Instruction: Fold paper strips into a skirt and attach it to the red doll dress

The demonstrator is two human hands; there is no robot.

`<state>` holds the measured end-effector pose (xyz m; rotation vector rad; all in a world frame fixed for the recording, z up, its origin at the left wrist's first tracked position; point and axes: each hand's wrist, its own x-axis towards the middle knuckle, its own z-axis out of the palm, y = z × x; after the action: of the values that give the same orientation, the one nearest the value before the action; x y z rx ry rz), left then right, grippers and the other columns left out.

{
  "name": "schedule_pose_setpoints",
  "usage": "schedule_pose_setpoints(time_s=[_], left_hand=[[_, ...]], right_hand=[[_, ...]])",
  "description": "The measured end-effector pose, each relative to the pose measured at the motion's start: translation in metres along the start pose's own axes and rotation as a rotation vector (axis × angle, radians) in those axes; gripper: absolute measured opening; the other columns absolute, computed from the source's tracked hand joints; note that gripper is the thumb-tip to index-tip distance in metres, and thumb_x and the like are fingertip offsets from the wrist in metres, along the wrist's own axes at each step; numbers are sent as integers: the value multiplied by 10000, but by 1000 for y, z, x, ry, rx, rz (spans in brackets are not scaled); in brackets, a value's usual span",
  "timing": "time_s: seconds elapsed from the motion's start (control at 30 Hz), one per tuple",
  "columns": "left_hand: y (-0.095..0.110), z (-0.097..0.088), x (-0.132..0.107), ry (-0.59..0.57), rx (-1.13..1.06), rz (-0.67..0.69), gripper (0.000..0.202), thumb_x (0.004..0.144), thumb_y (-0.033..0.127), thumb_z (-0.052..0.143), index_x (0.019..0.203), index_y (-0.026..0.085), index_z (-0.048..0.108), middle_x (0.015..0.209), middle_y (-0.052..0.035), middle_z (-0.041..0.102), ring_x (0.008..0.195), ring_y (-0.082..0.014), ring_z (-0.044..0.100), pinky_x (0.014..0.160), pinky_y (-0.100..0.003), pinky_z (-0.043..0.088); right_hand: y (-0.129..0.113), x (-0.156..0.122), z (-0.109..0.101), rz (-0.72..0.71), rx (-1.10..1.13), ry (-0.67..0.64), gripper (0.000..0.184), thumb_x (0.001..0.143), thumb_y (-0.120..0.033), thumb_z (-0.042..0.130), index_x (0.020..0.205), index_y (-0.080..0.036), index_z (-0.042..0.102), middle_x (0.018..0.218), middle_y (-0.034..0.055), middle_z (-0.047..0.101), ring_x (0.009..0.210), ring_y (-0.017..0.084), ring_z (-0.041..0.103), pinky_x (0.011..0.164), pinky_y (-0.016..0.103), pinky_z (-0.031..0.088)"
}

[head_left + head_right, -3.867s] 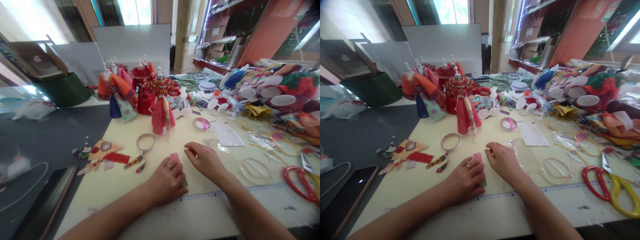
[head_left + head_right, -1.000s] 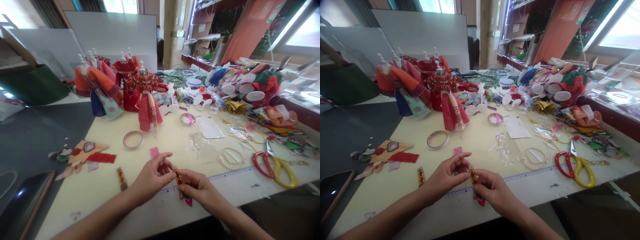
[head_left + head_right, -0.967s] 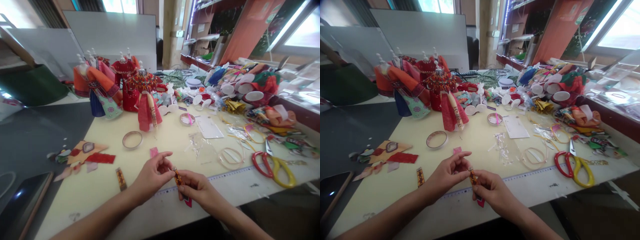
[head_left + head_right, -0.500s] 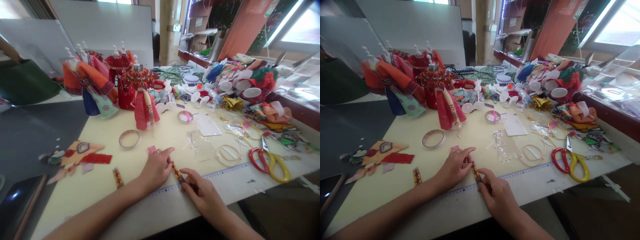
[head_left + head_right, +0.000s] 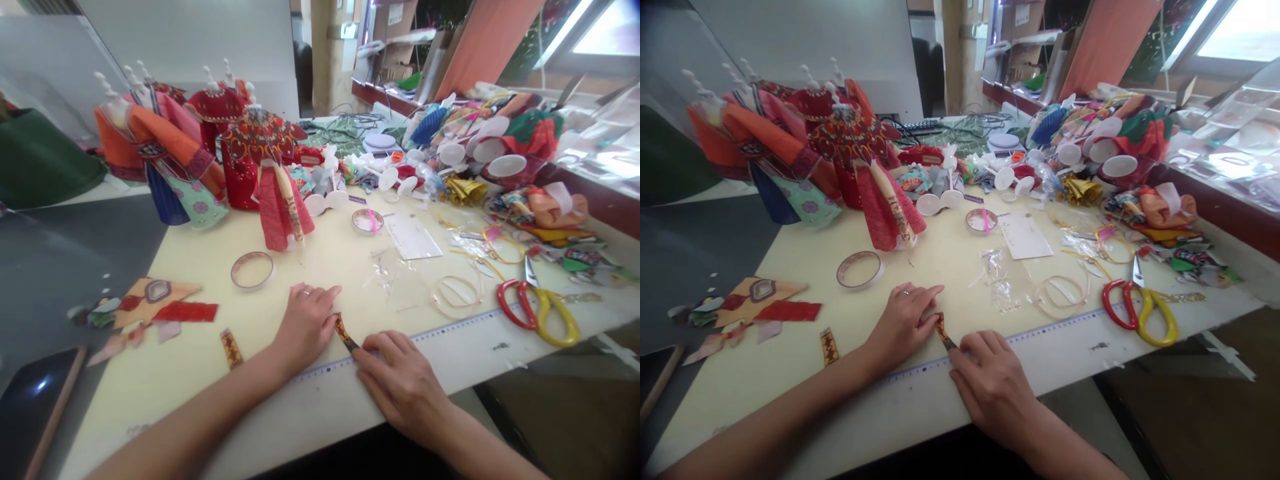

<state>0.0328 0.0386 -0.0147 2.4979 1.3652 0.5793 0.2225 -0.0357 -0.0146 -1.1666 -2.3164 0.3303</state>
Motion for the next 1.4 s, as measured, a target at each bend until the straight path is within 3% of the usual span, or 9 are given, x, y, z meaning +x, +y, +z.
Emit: schedule_pose_setpoints(time_s=[0.37, 0.53, 0.67, 1.1, 1.27, 1.4], left_hand=[[-4, 0, 4, 58, -79, -34, 386, 804, 135, 550, 1186, 162, 504, 929, -43, 647, 910, -216, 547, 854, -388, 373], [-6, 1, 6, 52, -60, -34, 406, 791, 148, 565, 1193, 160, 507, 961, -67, 647, 935, -232, 541, 868, -413, 364], [-8, 2, 8, 62, -65, -37, 421, 779, 149, 578, 1194, 166, 513, 986, -70, 644, 958, -242, 534, 882, -418, 361], [-12, -5, 17, 38, -124, -73, 432, 759, 183, 594, 1183, 169, 512, 976, -56, 642, 942, -235, 533, 828, -396, 400], [-11, -4, 17, 59, -4, 24, 240, 737, 124, 564, 977, 143, 560, 988, -90, 590, 967, -254, 498, 844, -415, 384], [-11, 1, 15, 50, 13, 153, 144, 744, 59, 502, 767, 172, 588, 943, -65, 577, 960, -230, 497, 879, -413, 366]], right_hand=[[3, -8, 2, -64, -6, -23, 197, 864, -156, 465, 988, -167, 618, 962, 88, 556, 919, 215, 491, 847, 402, 428], [2, -7, 1, -139, -95, 45, 202, 847, -150, 492, 1008, -165, 614, 1201, 105, 553, 1125, 256, 453, 975, 474, 370], [0, -7, 1, -164, -79, 13, 201, 852, -143, 492, 1013, -162, 612, 1109, 77, 623, 1081, 240, 488, 1017, 483, 329], [1, -6, 1, -135, 1, -13, 193, 856, -130, 478, 1002, -157, 601, 1038, 58, 629, 1028, 215, 493, 1052, 462, 274], [2, -7, 3, -128, 8, -19, 198, 854, -131, 483, 1019, -156, 589, 1061, 62, 623, 1024, 219, 491, 1052, 463, 263], [2, -7, 4, -128, 28, -15, 185, 857, -138, 492, 1017, -147, 585, 1070, 59, 615, 1015, 216, 483, 1055, 458, 253]])
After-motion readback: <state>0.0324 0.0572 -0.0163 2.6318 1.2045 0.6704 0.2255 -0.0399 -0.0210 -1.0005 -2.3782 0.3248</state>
